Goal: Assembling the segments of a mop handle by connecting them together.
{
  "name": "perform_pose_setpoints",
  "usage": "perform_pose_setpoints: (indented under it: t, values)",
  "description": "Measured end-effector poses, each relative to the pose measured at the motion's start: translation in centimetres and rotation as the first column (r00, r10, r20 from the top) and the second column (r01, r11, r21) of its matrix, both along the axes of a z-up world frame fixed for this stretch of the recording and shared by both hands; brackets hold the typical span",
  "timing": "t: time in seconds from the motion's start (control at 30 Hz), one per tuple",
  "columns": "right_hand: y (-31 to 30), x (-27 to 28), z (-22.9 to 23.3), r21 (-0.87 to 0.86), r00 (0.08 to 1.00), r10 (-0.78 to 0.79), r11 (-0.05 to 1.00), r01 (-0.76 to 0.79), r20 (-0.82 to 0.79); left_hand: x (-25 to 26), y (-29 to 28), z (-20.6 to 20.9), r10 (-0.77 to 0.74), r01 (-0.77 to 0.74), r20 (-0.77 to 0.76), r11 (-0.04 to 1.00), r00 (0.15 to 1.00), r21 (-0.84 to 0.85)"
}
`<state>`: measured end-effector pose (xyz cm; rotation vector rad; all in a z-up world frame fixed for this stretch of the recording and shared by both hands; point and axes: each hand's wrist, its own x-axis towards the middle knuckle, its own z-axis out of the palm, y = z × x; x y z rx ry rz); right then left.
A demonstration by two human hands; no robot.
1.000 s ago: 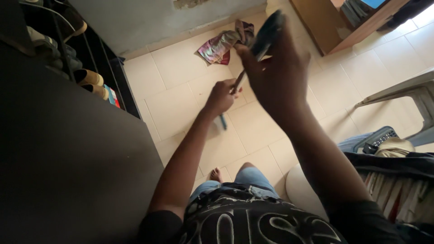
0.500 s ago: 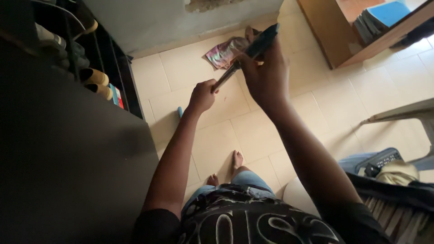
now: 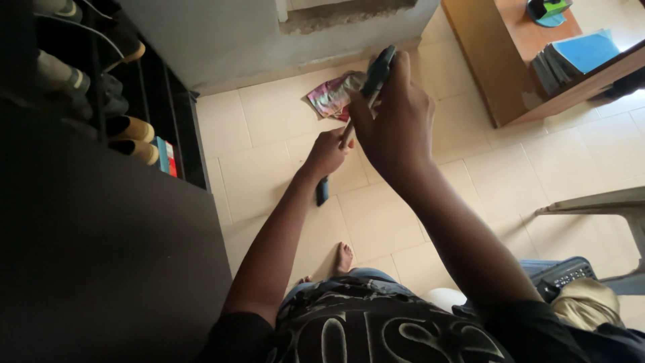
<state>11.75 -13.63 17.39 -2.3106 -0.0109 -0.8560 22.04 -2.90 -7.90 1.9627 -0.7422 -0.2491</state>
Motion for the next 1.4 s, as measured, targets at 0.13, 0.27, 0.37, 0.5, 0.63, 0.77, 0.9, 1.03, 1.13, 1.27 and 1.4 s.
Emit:
perform_pose_setpoints:
  t: [0.13,0.27,0.37,0.5,0.63,0.77,0.9,1.03,1.13,1.27,1.4]
  values:
    - [-1.1,0.5,0.4,-0.071,0.999,0.005,0.997,-0.003,0.034,0.4,-1.4,0.3,-0.023,0.024,-0.058,1.0,0.998,0.004]
    - [-2.1,0.7,1.8,-0.097,0.998,0.044,0.995,-0.039,0.05,1.5,-2.3,0.2,-0.079,0.075,-0.095,0.996,0.992,-0.046]
    - [-3.0,1.0,2.6,-0.061,0.994,0.083,0.995,-0.079,0.067,2.0,-2.4,2.9,-0.097,0.095,-0.087,0.995,0.991,-0.028]
    - [-4.7,1.2,3.3,-0.004,0.977,0.169,0.985,-0.17,0.132,2.8,-2.6,4.7,-0.101,0.104,-0.047,0.993,0.994,0.052]
    - [-5.1,2.1,3.8,0.024,0.956,0.207,0.976,-0.217,0.209,4.5,-2.0,4.5,-0.072,0.071,0.012,0.994,0.997,0.084]
    - [-6.6,3.9,-0.3,0.138,0.963,0.177,0.969,-0.207,0.205,5.7,-1.4,2.8,0.067,-0.071,0.07,0.996,0.995,0.062]
    - [-7.4,6.1,-4.0,0.257,0.984,0.113,0.955,-0.145,0.136,7.4,-1.3,-1.7,0.24,-0.246,0.181,0.969,0.954,0.013]
    - [-7.3,6.6,-4.6,0.321,0.989,0.127,0.936,-0.146,0.08,7.3,-1.8,-2.8,0.297,-0.314,0.197,0.947,0.934,0.065]
    - [-7.7,6.7,-4.6,0.283,0.987,0.13,0.947,-0.151,0.092,6.9,-2.7,-2.3,0.268,-0.276,0.14,0.96,0.953,0.044]
    - [-8.4,6.2,-3.3,0.123,0.997,0.048,0.991,-0.056,0.064,6.2,-4.5,-2.1,0.22,-0.228,0.123,0.972,0.968,0.054]
    - [-8.9,5.5,-2.1,-0.009,0.998,0.007,1.0,-0.007,0.064,5.5,-6.3,-2.4,0.159,-0.162,0.143,0.987,0.977,0.012]
